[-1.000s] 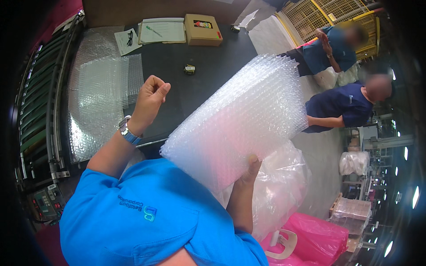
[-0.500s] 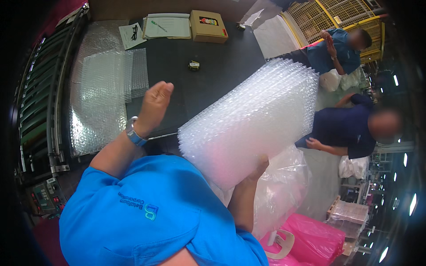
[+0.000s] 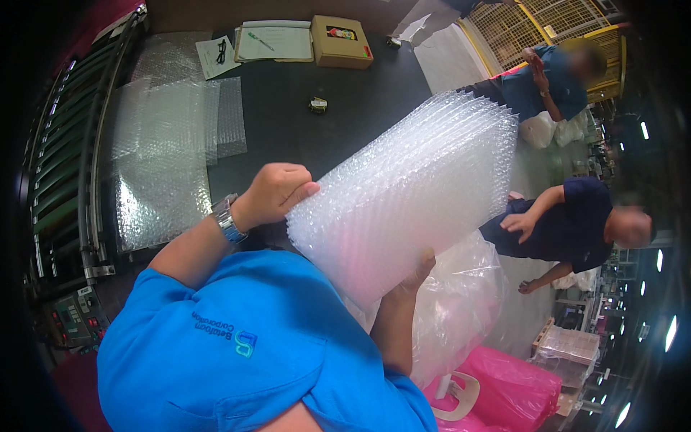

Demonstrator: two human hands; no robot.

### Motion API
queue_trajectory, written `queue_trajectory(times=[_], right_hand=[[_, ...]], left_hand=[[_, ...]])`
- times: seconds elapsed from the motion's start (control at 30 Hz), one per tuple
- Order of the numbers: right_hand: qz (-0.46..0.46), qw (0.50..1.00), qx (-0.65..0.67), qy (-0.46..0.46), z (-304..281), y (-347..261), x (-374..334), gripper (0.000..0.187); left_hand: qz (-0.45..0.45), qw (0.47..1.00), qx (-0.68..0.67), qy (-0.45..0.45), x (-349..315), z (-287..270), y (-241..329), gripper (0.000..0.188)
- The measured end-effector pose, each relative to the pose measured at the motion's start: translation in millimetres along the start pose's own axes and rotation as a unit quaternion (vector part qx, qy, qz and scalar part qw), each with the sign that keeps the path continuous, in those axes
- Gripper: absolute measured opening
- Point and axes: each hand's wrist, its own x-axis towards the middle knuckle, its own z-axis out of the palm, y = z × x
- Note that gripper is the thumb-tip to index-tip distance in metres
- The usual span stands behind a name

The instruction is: The person repeatedly picks up sheets of bubble wrap from a table, folds them, and places them into a large clear plastic bag. The person handles the bubble wrap by hand, folding it into smaller stacks before inserting it into the bag. The task involves repetitive folding and bagging of packaging material.

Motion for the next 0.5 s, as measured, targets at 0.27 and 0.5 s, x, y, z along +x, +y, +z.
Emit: queue_trajectory(times=[0.27,0.5], right_hand=[[-0.063,0.997,-0.038,0.029,-1.9,-12.6,1.0,0.081],[-0.048,0.998,-0.037,0.019,-1.6,-5.6,3.2,0.084]], left_hand=[[-0.225,0.951,-0.013,0.211,9.6,-42.0,-14.7,0.026],[-0.174,0.977,-0.096,-0.081,-6.9,-8.6,7.5,0.036]])
